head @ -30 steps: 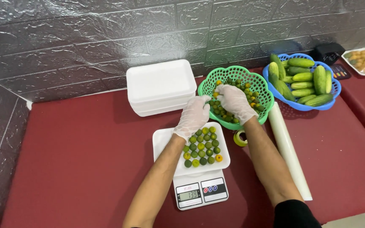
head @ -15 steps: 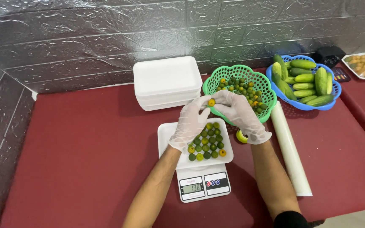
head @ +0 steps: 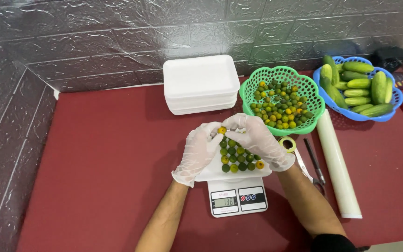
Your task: Arranging small green fruits in a precise grid pattern on a tray placed on a digital scale for weighing and packaging.
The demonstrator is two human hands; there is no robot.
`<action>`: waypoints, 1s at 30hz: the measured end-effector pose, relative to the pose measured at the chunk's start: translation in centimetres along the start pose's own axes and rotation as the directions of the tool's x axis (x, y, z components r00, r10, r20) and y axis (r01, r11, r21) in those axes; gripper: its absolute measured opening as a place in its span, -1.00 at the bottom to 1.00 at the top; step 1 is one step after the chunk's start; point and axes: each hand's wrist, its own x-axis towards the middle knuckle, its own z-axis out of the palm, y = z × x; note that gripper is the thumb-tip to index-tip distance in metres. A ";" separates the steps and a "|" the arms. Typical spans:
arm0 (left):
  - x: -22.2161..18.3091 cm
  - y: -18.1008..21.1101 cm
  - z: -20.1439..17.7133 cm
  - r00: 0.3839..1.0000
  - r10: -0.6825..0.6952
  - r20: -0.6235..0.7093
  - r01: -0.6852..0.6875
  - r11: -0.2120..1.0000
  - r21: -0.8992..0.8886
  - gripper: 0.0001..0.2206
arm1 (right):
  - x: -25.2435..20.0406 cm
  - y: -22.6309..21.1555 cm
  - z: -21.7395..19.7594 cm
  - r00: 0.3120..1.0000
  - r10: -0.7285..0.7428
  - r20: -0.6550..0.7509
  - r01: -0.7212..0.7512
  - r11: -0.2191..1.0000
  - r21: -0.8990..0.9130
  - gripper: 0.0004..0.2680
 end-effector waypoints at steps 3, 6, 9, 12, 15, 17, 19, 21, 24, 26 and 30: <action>-1.1 -1.4 0.1 1.000 -0.001 -0.009 0.001 0.998 0.057 -0.68 | -0.5 -1.6 0.6 0.998 0.030 0.052 -0.025 0.995 -0.102 -0.82; -1.4 1.3 -1.4 0.991 -0.089 0.099 0.070 0.981 0.181 -0.72 | -0.7 -1.7 1.4 0.994 0.049 0.093 -0.003 0.900 -0.435 -0.85; -1.7 -1.1 0.1 0.983 -0.110 0.149 0.055 0.942 0.332 -0.76 | -0.9 -0.9 2.3 0.995 -0.053 0.083 0.094 0.755 -0.649 -0.85; -2.1 -2.8 1.2 0.975 -0.159 0.156 0.089 0.922 0.378 -0.74 | -0.5 2.3 4.0 0.989 -0.119 0.083 0.143 0.693 -0.707 -0.89; -2.3 -4.5 2.2 0.969 -0.169 0.179 0.085 0.913 0.399 -0.71 | -0.2 2.8 4.9 0.988 -0.118 0.104 0.156 0.668 -0.728 -0.88; -2.3 -5.4 2.4 0.974 -0.153 0.169 0.071 0.907 0.415 -0.72 | -0.2 3.3 4.9 0.984 -0.149 0.099 0.173 0.649 -0.741 -0.87; -2.4 -5.9 2.6 0.978 -0.138 0.158 0.058 0.901 0.430 -0.73 | -0.2 3.8 5.0 0.979 -0.178 0.097 0.189 0.629 -0.754 -0.86; -2.4 -6.0 2.6 0.976 -0.127 0.175 0.014 0.844 0.537 -0.72 | 0.1 4.2 5.3 0.975 -0.213 0.060 0.178 0.591 -0.787 -0.89; -2.5 -6.4 3.0 0.975 -0.134 0.178 0.001 0.802 0.598 -0.73 | -0.4 1.2 2.8 0.984 -0.176 0.043 0.146 0.633 -0.760 -0.89; -2.4 -6.3 2.9 0.975 -0.135 0.177 0.002 0.800 0.599 -0.73 | -0.2 1.3 2.3 0.987 -0.156 0.048 0.144 0.695 -0.704 -0.91; -2.1 -5.0 2.5 0.973 -0.147 0.178 0.012 0.801 0.599 -0.74 | 0.1 1.4 1.7 0.970 -0.239 0.041 0.224 0.819 -0.529 -0.93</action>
